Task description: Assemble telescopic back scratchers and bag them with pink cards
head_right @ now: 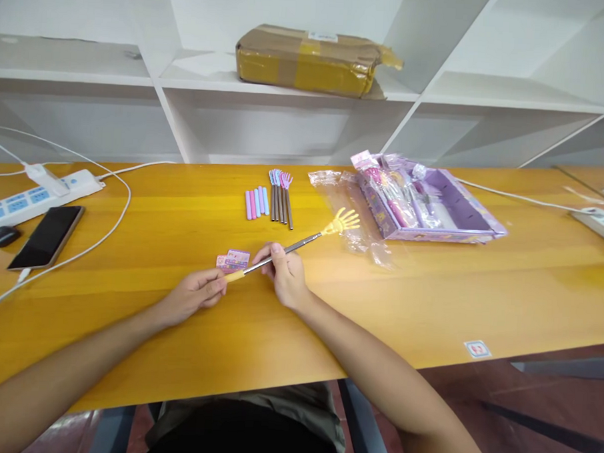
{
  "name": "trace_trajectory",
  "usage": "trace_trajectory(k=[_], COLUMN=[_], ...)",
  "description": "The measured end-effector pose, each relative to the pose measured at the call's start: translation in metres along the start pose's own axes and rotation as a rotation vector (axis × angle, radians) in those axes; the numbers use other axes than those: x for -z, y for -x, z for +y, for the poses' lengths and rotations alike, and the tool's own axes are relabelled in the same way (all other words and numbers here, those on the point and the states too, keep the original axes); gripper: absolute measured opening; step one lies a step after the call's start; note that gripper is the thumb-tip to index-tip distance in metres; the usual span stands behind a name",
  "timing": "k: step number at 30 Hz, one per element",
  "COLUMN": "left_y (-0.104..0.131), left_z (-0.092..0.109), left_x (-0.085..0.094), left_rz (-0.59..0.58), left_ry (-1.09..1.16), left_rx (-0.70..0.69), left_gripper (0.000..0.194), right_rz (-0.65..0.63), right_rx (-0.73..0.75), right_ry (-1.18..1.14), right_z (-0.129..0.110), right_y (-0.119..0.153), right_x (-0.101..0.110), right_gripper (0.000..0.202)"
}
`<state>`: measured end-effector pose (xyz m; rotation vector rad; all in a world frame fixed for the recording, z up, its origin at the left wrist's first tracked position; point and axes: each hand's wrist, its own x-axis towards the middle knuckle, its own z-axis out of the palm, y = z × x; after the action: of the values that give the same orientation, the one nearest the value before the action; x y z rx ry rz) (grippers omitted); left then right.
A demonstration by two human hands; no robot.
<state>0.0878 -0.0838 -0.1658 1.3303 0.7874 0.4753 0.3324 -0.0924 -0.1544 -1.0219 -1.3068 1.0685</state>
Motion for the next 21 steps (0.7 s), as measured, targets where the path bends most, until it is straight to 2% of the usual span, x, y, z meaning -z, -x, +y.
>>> trace_trajectory(k=[5, 12, 16, 18, 21], left_y=[-0.003, 0.0, -0.001, 0.0, 0.003], left_z=[-0.002, 0.003, 0.004, 0.002, -0.001], left_x=[0.005, 0.01, 0.015, 0.015, 0.01], left_rz=[0.002, -0.009, -0.064, -0.066, -0.003], left_ry=[0.133, -0.14, -0.117, -0.075, -0.067], left_rx=[-0.024, -0.018, 0.009, 0.003, -0.044], left_gripper=[0.046, 0.049, 0.05, 0.05, 0.051], right_rz=[-0.11, -0.244, -0.355, -0.362, -0.353], right_rx=[-0.02, -0.024, -0.004, 0.027, 0.065], right_ry=[-0.14, -0.136, -0.109, -0.105, -0.129], right_z=[0.004, 0.001, -0.006, -0.006, -0.006], right_y=[-0.002, -0.01, -0.009, -0.006, 0.0], right_x=[-0.001, 0.008, 0.012, 0.01, 0.004], right_gripper=[0.063, 0.062, 0.065, 0.064, 0.061])
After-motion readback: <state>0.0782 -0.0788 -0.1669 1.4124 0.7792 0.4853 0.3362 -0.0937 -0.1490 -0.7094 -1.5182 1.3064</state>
